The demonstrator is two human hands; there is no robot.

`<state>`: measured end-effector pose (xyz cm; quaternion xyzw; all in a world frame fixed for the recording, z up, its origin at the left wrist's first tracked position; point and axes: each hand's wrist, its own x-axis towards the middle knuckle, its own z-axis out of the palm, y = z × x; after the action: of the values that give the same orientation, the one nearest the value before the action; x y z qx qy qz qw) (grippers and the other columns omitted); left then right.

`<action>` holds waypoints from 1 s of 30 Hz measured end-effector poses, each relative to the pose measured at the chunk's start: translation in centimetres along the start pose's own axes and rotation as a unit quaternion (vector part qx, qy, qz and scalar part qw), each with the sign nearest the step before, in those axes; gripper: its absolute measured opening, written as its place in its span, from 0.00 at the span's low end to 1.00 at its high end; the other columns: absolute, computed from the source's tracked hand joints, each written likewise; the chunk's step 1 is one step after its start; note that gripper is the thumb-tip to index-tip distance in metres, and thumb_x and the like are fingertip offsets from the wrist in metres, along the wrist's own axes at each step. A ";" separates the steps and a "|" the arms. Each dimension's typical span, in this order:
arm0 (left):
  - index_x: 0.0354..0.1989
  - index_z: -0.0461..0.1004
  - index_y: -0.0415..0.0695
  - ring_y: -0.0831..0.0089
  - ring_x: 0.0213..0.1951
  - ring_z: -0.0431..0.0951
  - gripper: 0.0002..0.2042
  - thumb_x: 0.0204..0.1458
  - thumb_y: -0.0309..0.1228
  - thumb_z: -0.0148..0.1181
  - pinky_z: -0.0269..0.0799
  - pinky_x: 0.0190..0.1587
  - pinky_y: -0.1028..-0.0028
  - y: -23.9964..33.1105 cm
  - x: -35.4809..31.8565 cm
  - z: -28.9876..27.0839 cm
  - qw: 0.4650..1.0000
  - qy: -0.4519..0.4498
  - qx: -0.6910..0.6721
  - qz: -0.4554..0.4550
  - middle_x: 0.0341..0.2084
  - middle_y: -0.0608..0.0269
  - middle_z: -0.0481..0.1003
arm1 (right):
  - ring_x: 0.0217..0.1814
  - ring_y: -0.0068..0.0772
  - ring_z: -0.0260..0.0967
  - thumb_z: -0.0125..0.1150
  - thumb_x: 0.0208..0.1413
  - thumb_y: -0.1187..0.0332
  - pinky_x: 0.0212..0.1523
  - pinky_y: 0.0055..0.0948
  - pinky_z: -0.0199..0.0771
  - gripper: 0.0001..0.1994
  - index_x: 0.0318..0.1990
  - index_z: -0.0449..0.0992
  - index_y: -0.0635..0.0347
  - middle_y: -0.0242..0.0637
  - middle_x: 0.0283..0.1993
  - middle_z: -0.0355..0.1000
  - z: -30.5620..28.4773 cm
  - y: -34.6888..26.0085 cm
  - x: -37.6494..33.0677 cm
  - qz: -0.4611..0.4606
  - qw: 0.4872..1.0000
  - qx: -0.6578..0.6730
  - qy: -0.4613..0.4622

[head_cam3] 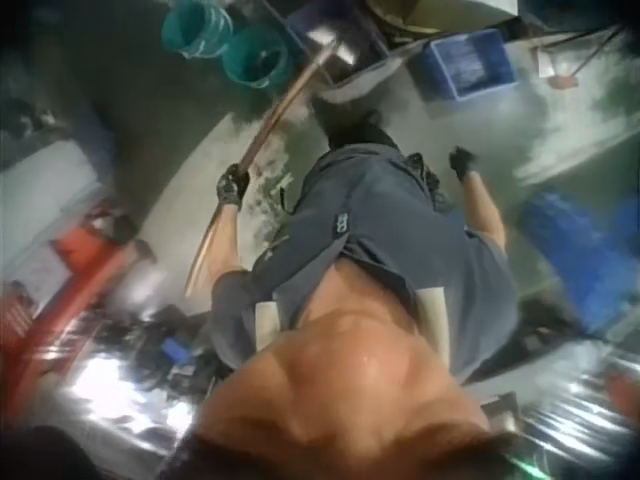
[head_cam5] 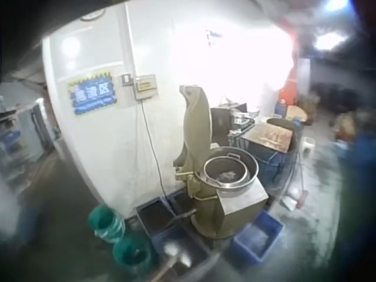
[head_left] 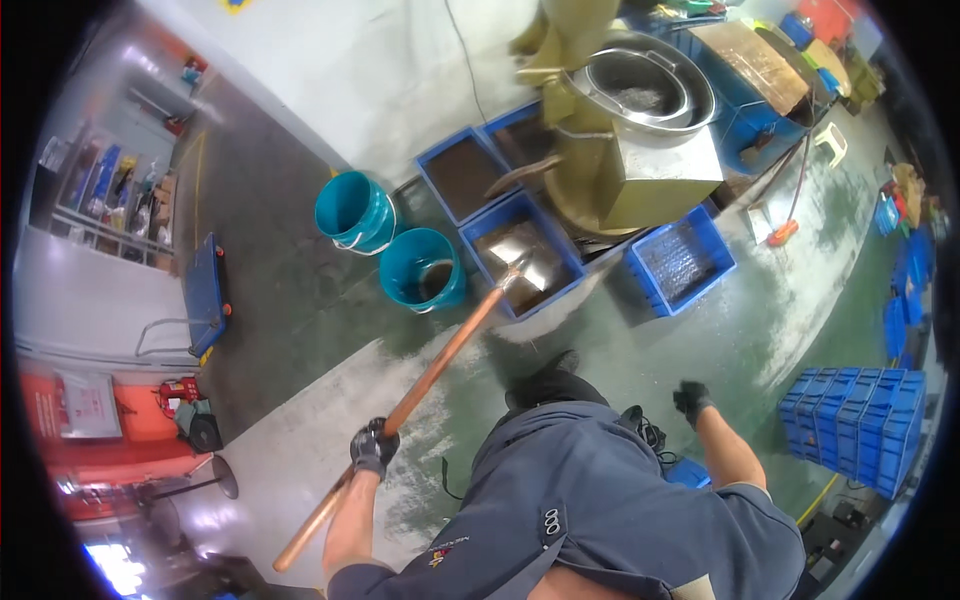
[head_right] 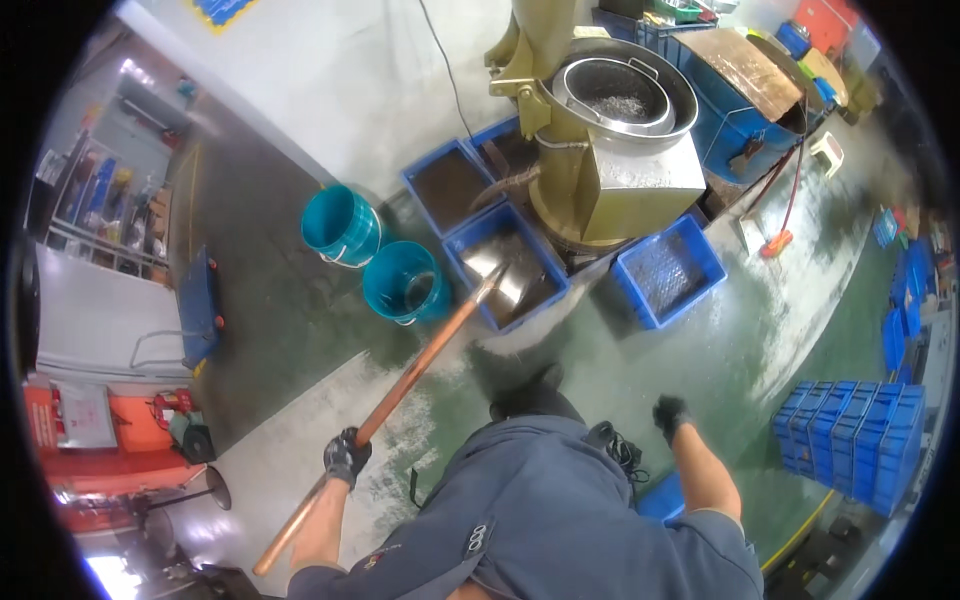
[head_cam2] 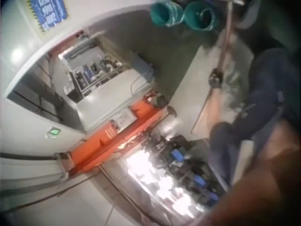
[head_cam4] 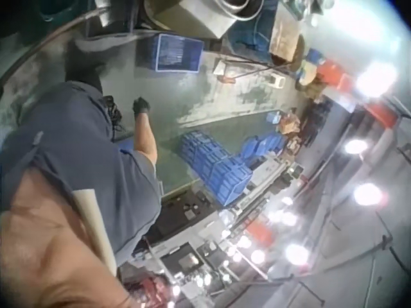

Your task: Transferring metal shavings from blue industrial bins and bags into processing equipment using a shovel.

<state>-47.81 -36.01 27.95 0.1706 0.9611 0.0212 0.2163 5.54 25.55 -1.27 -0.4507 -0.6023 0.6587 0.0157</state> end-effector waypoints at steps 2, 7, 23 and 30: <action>0.33 0.76 0.53 0.55 0.33 0.77 0.10 0.43 0.38 0.53 0.73 0.38 0.60 2.0 4.7 -1.3 0.999 0.012 0.037 0.010 0.28 0.54 0.77 | 0.26 0.35 0.67 0.49 0.56 0.60 0.25 0.32 0.64 0.08 0.32 0.69 0.52 0.38 0.26 0.71 3.3 2.1 -2.2 0.134 0.986 0.100 0.005; 0.39 0.76 0.55 0.56 0.38 0.77 0.12 0.46 0.38 0.52 0.72 0.40 0.59 7.4 16.7 -5.5 0.986 -0.026 0.165 -0.002 0.33 0.56 0.78 | 0.17 0.36 0.63 0.49 0.55 0.60 0.17 0.31 0.60 0.09 0.28 0.67 0.51 0.41 0.23 0.70 10.2 -5.1 -5.1 0.458 0.854 0.246 0.032; 0.40 0.78 0.57 0.67 0.44 0.78 0.11 0.49 0.40 0.55 0.71 0.42 0.67 27.5 68.4 -24.0 0.806 -0.165 0.179 0.539 0.39 0.67 0.78 | 0.32 0.41 0.71 0.46 0.56 0.64 0.32 0.41 0.69 0.09 0.40 0.72 0.49 0.38 0.33 0.73 35.4 -13.2 -31.9 0.476 0.705 0.363 0.381; 0.27 0.78 0.61 0.77 0.33 0.78 0.07 0.47 0.30 0.56 0.71 0.33 0.74 32.5 82.0 -13.9 0.751 0.114 0.517 0.394 0.24 0.75 0.77 | 0.37 0.46 0.70 0.44 0.58 0.57 0.36 0.43 0.69 0.15 0.46 0.68 0.55 0.45 0.40 0.73 52.1 -25.9 -39.6 0.562 0.592 0.410 0.407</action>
<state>-112.84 22.67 10.77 0.6166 0.6904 -0.3758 -0.0440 -16.41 -30.26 35.54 -0.8668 0.1739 0.4623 0.0689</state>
